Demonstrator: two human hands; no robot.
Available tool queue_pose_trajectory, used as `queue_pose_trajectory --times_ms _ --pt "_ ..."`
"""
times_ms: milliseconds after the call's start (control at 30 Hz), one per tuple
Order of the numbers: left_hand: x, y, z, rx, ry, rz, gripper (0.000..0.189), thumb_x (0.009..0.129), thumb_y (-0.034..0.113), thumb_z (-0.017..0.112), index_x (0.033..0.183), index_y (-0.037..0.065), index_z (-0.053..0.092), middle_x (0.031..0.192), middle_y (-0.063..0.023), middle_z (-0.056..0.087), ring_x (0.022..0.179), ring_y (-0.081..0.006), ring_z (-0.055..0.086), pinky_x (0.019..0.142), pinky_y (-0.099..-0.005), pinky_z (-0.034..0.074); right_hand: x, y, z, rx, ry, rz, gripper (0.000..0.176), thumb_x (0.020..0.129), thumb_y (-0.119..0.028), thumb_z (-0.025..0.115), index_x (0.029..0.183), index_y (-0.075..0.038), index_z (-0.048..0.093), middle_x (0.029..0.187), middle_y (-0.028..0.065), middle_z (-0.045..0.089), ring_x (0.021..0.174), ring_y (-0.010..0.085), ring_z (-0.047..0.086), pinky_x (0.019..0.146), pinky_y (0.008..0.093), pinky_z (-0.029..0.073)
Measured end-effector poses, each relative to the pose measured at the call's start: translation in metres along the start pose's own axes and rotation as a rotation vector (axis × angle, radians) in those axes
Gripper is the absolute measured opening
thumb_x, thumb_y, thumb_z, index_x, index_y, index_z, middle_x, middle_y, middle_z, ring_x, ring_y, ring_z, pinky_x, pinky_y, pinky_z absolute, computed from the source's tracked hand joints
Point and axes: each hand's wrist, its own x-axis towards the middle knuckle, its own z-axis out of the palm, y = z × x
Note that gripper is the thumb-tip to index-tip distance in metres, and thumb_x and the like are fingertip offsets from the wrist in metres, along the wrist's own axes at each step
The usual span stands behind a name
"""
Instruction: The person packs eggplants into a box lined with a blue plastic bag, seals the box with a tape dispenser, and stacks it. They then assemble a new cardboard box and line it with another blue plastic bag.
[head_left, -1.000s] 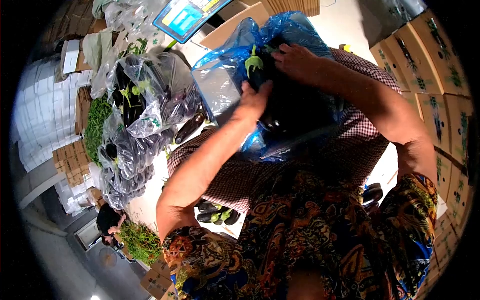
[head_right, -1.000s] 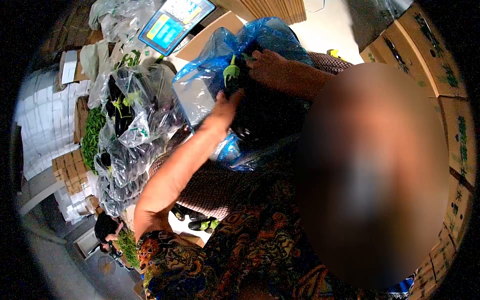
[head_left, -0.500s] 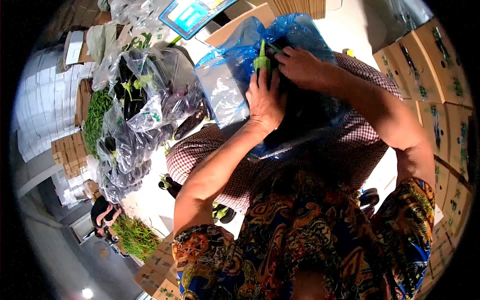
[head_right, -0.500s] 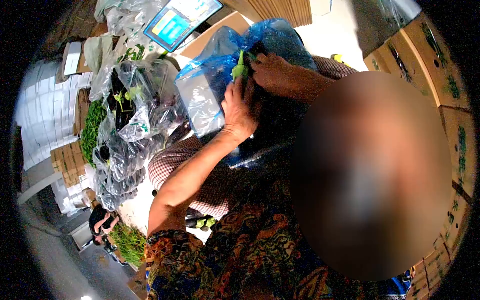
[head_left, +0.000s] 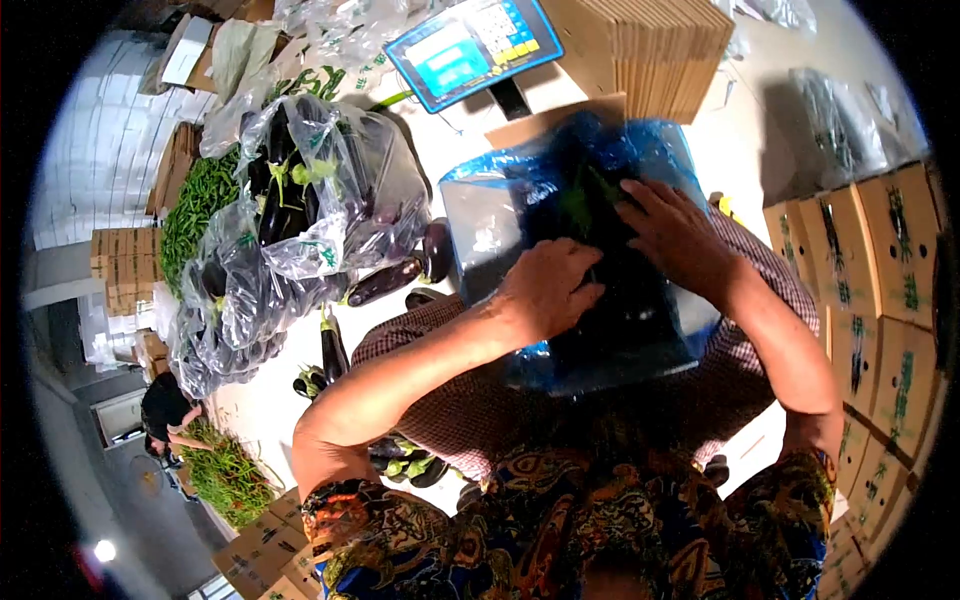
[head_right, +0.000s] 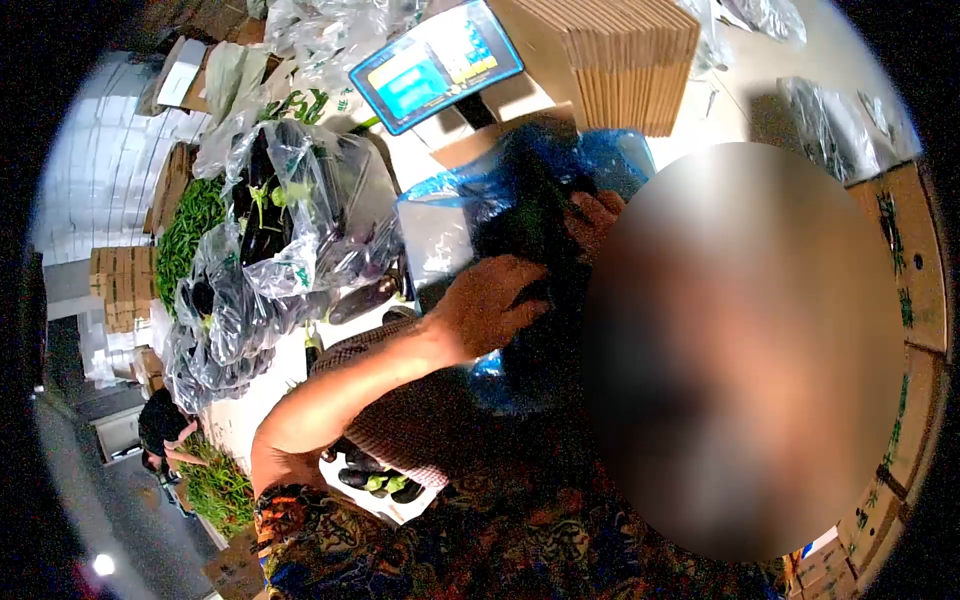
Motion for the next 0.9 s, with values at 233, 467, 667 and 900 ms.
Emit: queue_pose_trajectory --times_ms 233,467,667,900 --pt "-0.004 0.002 -0.003 0.032 -0.194 0.002 0.038 0.082 0.026 0.061 0.11 0.001 0.057 0.099 -0.021 0.061 0.093 -0.0384 0.057 0.084 -0.0485 0.046 -0.001 0.01 0.011 -0.019 -0.138 -0.074 0.04 0.081 -0.018 0.063 0.117 -0.003 0.057 0.123 0.0161 0.052 0.113 0.0335 0.05 0.097 0.04 0.042" --pt "-0.01 -0.007 0.0 0.156 -0.191 0.096 0.038 0.081 0.028 0.061 0.111 0.005 0.057 0.095 -0.0156 0.061 0.09 -0.0338 0.057 0.079 -0.0447 0.047 0.008 -0.004 -0.005 0.117 -0.204 0.005 0.045 0.077 -0.013 0.063 0.119 -0.002 0.055 0.123 0.0179 0.052 0.11 0.0365 0.05 0.096 0.0428 0.042" --pt "-0.009 0.001 -0.003 0.185 -0.205 0.159 0.038 0.081 0.028 0.061 0.111 0.006 0.056 0.095 -0.0163 0.061 0.089 -0.0348 0.057 0.076 -0.0469 0.048 0.006 0.002 -0.002 0.176 -0.146 -0.039 0.048 0.076 -0.015 0.063 0.121 -0.002 0.054 0.123 0.0188 0.052 0.109 0.0383 0.05 0.096 0.0437 0.042" --pt "-0.007 0.002 -0.01 0.199 -0.23 0.138 0.038 0.08 0.028 0.061 0.11 0.005 0.057 0.093 -0.0172 0.061 0.09 -0.0347 0.058 0.078 -0.0456 0.047 0.01 -0.001 -0.01 0.126 -0.195 0.005 0.041 0.076 -0.012 0.062 0.116 -0.002 0.058 0.118 0.0189 0.055 0.108 0.0375 0.051 0.094 0.0439 0.043"
